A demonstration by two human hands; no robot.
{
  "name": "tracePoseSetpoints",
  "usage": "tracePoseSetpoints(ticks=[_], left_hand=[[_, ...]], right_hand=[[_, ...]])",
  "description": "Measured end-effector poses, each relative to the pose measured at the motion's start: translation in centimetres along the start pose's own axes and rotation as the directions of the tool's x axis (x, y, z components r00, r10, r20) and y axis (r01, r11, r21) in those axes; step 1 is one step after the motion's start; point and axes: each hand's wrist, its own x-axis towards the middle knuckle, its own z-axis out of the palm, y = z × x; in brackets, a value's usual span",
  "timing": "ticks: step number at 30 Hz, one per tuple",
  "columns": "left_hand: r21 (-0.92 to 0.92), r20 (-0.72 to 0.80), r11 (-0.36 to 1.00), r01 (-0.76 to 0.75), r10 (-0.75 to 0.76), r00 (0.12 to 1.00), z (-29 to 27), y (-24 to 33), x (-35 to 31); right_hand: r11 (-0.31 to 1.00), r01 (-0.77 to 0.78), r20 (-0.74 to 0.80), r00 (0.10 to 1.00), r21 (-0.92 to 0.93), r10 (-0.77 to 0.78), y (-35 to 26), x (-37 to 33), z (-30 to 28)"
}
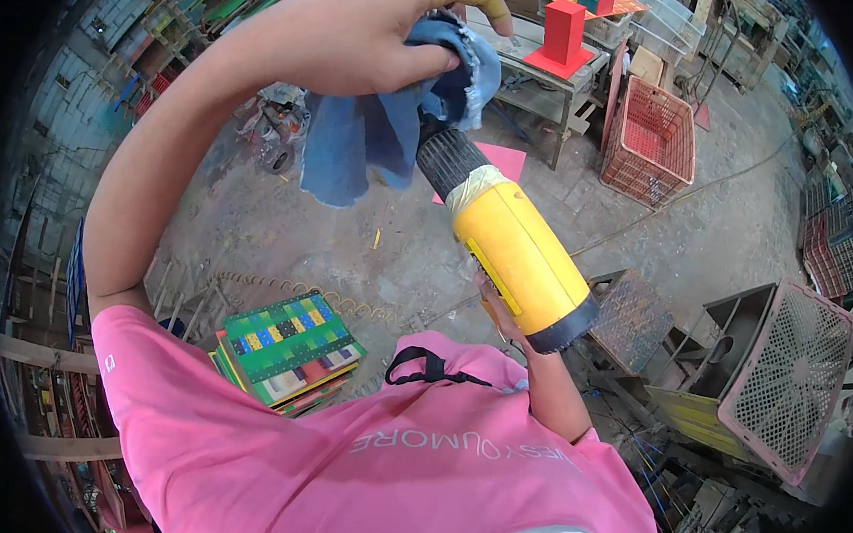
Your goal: The person uses a yellow heat gun to blow hot air onto a blue cloth held in their left hand. They repeatedly rub and wipe the cloth with their fingers while applying heat, seemingly to remove dust or debris. The task is performed in a workshop environment with another person visible in the background.
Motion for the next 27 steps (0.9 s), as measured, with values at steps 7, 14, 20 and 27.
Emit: tracePoseSetpoints(ticks=[7, 14, 20, 27], left_hand=[[0.108, -0.037, 0.994, -0.023, 0.027, 0.999, -1.0, 0.9, -1.1], [-0.068, -0.038, 0.990, 0.126, -0.129, 0.991, -3.0, -0.1, -2.7], [-0.171, -0.030, 0.972, 0.160, -0.167, 0.985, -4.4, 0.5, -2.7], [-0.145, -0.116, 0.987, 0.074, -0.091, 0.989, -4.3, 2.5, -2.8]], right_hand=[[0.998, 0.052, 0.000, 0.999, -0.021, -0.052, 1.1, -1.7, 0.3], [0.483, -0.349, 0.319, 0.936, 0.803, 0.148, -0.3, -2.0, -3.9], [0.439, -0.472, 0.511, 0.859, 0.764, 0.033, 1.9, -1.3, -4.9], [0.995, 0.046, -0.030, 0.999, 0.083, -0.044, 1.2, -3.1, -0.4]])
